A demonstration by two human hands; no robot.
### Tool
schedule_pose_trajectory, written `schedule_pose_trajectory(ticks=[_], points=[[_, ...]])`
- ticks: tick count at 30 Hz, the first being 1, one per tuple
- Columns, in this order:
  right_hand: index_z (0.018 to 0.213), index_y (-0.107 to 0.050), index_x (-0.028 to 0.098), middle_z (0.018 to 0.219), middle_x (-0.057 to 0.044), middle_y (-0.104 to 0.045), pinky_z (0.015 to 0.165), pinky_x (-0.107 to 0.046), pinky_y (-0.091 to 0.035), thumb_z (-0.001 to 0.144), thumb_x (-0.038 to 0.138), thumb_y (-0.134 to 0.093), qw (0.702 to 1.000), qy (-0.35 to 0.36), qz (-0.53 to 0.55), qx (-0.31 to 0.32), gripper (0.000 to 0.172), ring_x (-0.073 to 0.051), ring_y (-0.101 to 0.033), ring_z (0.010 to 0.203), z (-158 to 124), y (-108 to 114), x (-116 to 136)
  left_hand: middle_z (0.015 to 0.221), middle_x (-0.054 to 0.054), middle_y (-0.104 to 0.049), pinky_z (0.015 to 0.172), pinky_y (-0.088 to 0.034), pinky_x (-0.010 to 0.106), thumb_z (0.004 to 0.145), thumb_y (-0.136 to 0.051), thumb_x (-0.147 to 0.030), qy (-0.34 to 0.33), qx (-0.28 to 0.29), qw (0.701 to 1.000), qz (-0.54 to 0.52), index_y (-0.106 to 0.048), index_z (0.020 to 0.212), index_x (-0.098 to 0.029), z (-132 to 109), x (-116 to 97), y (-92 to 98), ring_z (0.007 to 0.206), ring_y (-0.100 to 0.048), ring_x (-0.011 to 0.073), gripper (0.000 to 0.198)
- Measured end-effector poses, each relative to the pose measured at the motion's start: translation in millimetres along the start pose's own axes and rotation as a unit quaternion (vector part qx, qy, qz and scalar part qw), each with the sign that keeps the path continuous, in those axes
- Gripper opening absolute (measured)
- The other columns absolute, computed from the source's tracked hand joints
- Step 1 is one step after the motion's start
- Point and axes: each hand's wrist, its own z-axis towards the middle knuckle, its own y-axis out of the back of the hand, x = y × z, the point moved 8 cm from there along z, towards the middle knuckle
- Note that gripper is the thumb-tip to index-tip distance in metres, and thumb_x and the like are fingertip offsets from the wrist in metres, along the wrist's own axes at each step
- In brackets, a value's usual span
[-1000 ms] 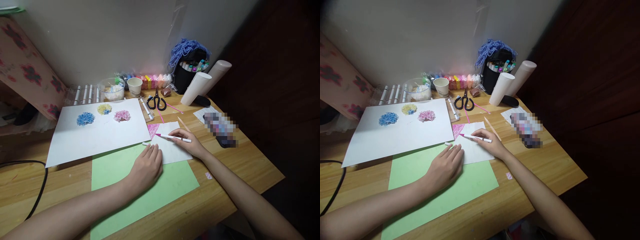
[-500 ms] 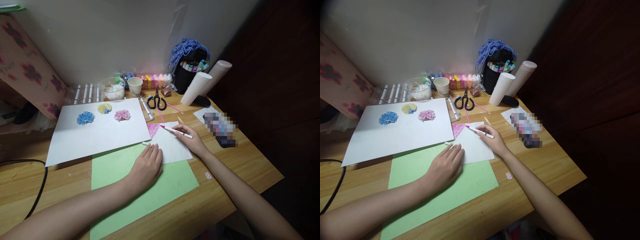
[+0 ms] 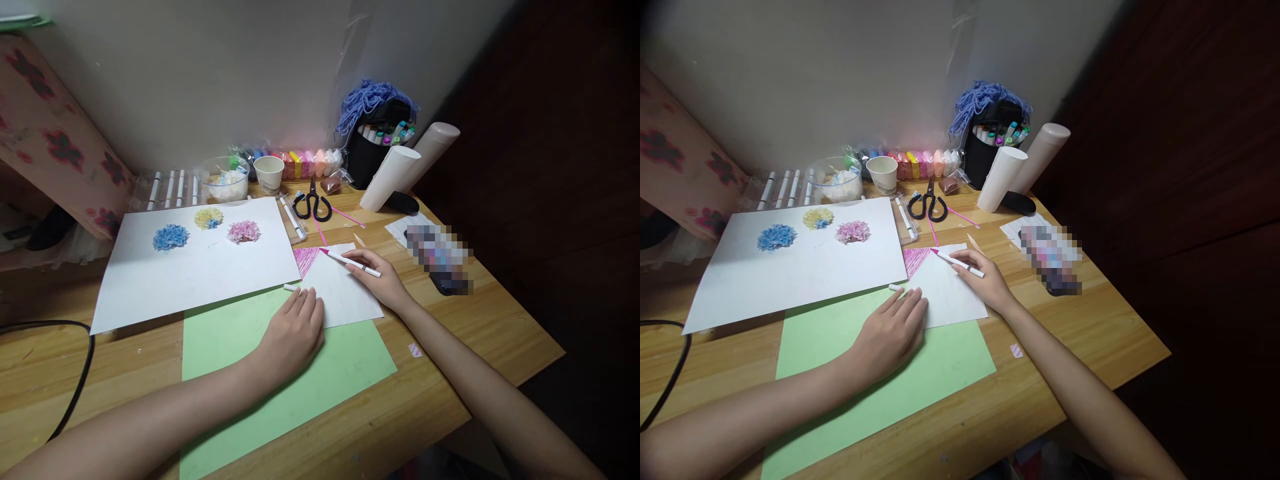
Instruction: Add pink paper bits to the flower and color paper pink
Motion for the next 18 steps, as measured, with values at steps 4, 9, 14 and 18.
schedule_pose_trajectory(ticks=[4,9,14,18], points=[[0.098,-0.063,0.023,0.107,-0.006,-0.066,0.095,-0.037,-0.047,0.082,0.036,-0.063,1.000,-0.003,0.003,0.005,0.020,-0.022,-0.060,0.105,0,0,0,0.110,0.020,-0.065,0.097,-0.047,0.039,0.085,-0.040,-0.013,0.000,0.000,1.000,0.005,-0.057,0.106,-0.004,0,0,-0.6,0.102,-0.063,0.0267,0.028],[0.098,-0.062,0.021,0.106,-0.006,-0.066,0.095,-0.038,-0.046,0.082,0.037,-0.062,1.000,0.001,0.004,-0.014,0.022,-0.022,-0.061,0.103,1,3,-2,0.112,0.021,-0.064,0.097,-0.047,0.042,0.085,-0.041,-0.013,0.003,-0.002,1.000,-0.019,-0.056,0.107,-0.006,-2,1,-2.9,0.104,-0.062,0.0272,0.028],[0.096,-0.064,0.020,0.099,-0.005,-0.067,0.087,-0.035,-0.049,0.082,0.036,-0.064,0.999,0.015,0.007,0.036,0.021,-0.021,-0.063,0.095,-3,-2,2,0.112,0.020,-0.064,0.097,-0.047,0.042,0.085,-0.041,-0.014,0.005,-0.001,1.000,-0.015,-0.057,0.106,-0.006,-2,1,-2.9,0.103,-0.062,0.0273,0.028],[0.097,-0.067,0.021,0.098,-0.005,-0.068,0.085,-0.033,-0.049,0.082,0.034,-0.064,0.994,0.023,0.008,0.106,0.020,-0.020,-0.063,0.094,-10,-12,7,0.111,0.020,-0.065,0.094,-0.048,0.042,0.085,-0.041,-0.014,0.002,-0.007,1.000,-0.004,-0.058,0.106,-0.005,-1,1,-1.8,0.102,-0.062,0.0274,0.028]])
